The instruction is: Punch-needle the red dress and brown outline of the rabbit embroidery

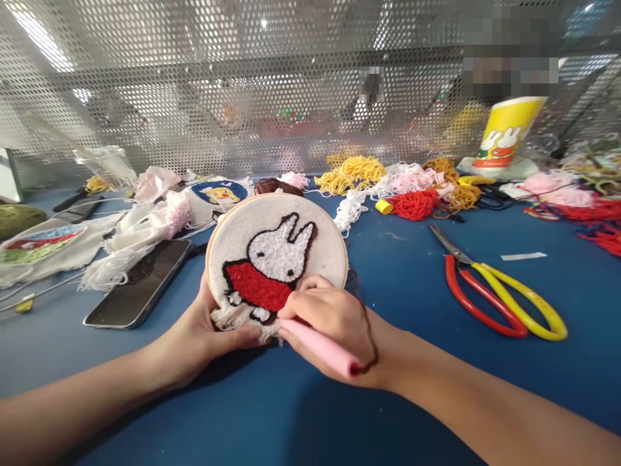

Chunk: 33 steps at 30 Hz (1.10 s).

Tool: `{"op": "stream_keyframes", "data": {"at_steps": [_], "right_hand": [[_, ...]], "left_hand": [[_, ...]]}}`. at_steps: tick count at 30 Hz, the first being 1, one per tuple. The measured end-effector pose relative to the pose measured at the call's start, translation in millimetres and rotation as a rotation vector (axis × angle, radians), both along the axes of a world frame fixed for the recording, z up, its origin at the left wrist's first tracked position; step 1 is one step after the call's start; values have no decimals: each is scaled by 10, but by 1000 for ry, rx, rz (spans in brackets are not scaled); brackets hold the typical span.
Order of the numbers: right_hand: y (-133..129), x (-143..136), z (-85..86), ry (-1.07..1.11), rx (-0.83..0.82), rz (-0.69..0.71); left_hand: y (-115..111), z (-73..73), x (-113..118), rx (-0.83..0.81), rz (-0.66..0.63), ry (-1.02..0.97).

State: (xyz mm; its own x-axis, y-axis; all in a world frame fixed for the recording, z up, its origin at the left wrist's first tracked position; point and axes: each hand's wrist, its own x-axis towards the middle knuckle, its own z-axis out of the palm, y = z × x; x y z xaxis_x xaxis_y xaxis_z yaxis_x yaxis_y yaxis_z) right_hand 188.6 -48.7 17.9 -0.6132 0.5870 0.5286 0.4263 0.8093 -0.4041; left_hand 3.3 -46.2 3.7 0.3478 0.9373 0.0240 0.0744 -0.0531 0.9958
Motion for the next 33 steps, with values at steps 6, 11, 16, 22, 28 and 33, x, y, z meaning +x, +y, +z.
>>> {"op": "stream_keyframes", "data": {"at_steps": [6, 11, 16, 22, 28, 33], "right_hand": [[30, 60, 10, 34, -56, -209], [-15, 90, -19, 66, -99, -183], [-34, 99, -61, 120, -81, -69], [-35, 82, -104, 152, -76, -58], [-53, 60, -76, 165, -31, -111], [-40, 30, -41, 126, 32, -122]], "left_hand": [[83, 39, 96, -71, -23, -72], [74, 29, 47, -139, -48, -118], [77, 35, -4, -147, -21, -90], [77, 48, -32, -166, -9, -61], [72, 11, -58, -173, -26, -43], [90, 33, -48, -170, -36, -60]]}}
